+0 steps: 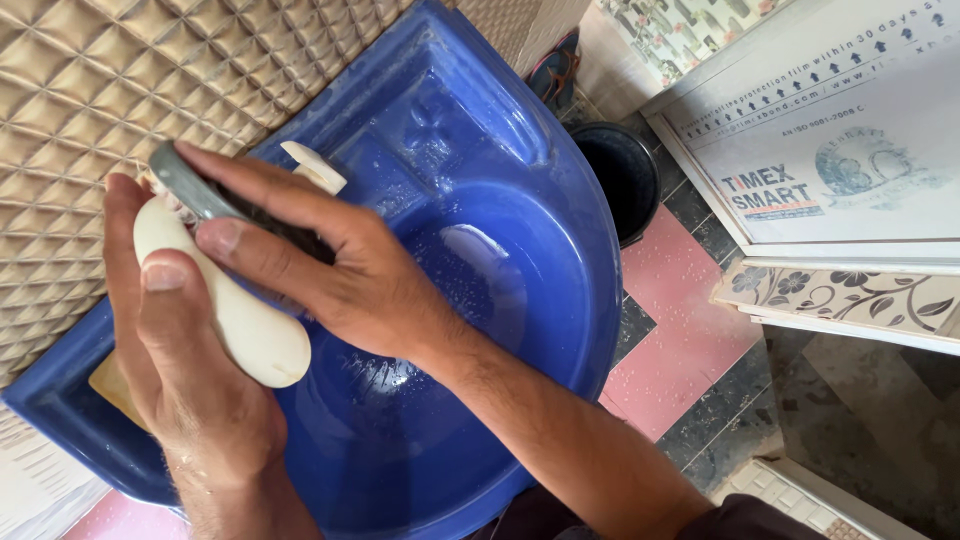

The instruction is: The person scrubs a blue plastic sink using a small brush and a bar of soap. They repeatedly scrub the basin, drain, and faucet area, rinse the brush under running water, and continue cleaning the sink surfaces throughout the clip.

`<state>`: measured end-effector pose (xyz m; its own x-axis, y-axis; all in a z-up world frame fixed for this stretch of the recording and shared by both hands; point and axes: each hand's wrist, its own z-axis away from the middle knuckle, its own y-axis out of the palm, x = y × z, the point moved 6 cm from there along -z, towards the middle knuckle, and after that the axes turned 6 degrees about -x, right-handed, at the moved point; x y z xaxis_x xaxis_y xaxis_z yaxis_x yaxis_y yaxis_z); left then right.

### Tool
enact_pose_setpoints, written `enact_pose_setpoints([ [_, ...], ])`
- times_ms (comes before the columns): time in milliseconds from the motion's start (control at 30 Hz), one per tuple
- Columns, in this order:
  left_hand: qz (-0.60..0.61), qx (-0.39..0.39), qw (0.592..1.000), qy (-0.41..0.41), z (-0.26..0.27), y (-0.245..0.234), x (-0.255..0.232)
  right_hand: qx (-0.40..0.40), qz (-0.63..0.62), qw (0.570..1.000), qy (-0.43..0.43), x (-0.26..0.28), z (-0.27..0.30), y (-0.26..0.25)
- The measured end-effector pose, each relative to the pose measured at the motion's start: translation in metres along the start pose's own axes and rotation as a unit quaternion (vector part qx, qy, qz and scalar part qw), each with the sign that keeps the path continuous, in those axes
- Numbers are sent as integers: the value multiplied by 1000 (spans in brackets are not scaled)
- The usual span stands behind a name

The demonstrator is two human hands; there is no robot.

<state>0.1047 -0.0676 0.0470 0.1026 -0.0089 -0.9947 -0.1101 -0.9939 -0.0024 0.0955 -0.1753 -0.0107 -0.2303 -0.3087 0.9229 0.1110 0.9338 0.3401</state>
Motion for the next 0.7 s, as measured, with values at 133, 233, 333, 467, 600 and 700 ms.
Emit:
enact_pose_setpoints([
  [133,-43,-8,999,26,-1,8,-12,39,7,998,-42,13,-12,-1],
  [233,-56,-41,997,42,1,8,-24,87,46,995,-27,27,-28,3],
  [333,-52,-73,994,67,2,5,-28,92,144,985,14,49,-40,-1],
  [467,-42,-107,988,104,5,-13,-17,105,313,934,-135,90,-48,1],
  [600,-8,-107,984,145,2,-28,-13,92,359,902,-223,103,-60,6],
  [700,26,-90,989,110,6,-24,-21,75,300,935,-172,91,-60,10],
])
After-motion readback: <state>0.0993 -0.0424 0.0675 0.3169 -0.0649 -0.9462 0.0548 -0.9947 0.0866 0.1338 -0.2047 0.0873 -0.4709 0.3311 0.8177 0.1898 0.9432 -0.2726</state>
